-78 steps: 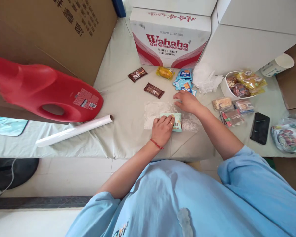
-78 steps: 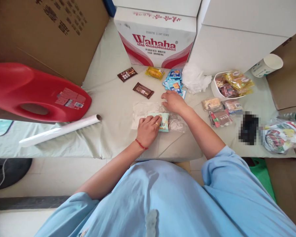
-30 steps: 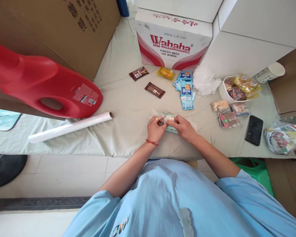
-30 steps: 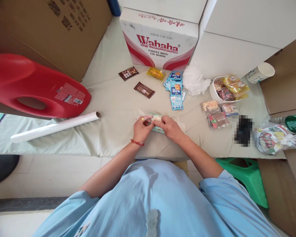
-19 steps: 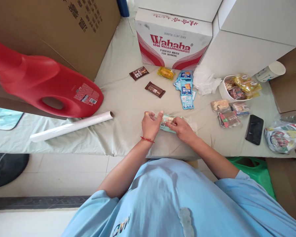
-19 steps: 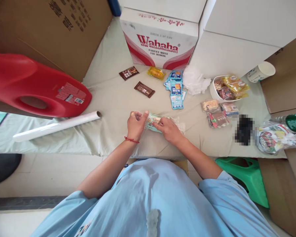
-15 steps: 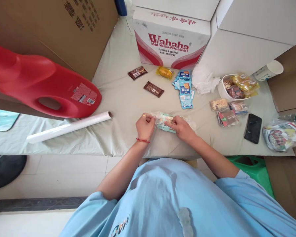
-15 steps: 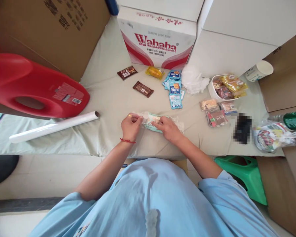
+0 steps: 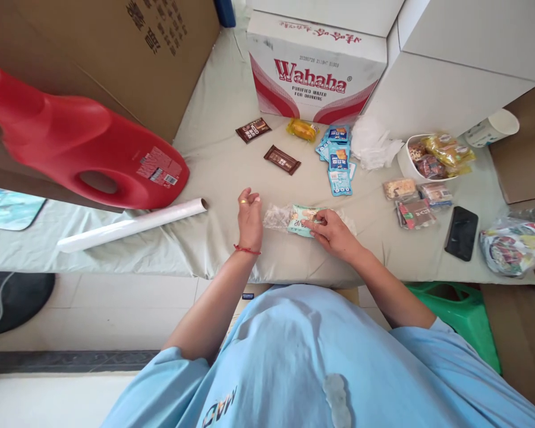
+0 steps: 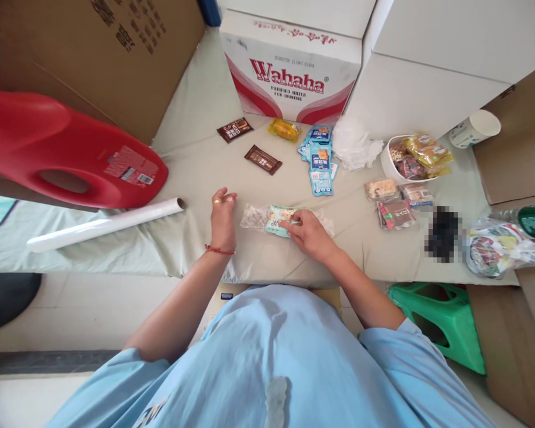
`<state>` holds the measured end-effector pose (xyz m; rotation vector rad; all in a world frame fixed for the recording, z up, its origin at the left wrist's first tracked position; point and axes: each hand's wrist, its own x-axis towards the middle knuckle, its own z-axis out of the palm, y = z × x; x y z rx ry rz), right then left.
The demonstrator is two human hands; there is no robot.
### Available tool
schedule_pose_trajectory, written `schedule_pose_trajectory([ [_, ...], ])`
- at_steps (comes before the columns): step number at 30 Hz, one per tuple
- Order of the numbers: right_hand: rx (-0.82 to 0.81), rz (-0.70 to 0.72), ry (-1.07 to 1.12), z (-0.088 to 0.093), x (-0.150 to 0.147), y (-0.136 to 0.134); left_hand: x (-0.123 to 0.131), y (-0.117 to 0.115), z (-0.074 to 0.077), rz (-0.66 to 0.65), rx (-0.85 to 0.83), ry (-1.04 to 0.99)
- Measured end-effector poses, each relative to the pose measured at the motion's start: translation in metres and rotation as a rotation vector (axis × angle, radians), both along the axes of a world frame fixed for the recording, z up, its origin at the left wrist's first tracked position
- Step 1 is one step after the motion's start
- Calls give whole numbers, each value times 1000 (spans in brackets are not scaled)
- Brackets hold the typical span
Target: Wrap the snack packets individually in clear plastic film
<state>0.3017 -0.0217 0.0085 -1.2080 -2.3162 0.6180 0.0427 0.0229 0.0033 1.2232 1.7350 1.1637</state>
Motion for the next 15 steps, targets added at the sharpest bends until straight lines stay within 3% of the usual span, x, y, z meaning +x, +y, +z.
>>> schedule_pose_trajectory([
  [5,-76,-31,-12,5,-1,1,12,2,18,-383,-145,526],
  [8,-96,-54,-21,7,-2,0,6,-5,27,-543,-191,620],
  [12,-75,-68,-66,8,-2,-1,6,-17,39,-469,-116,478],
  [15,-66,-50,-82,8,-3,1,27,-26,46,-373,-59,375],
])
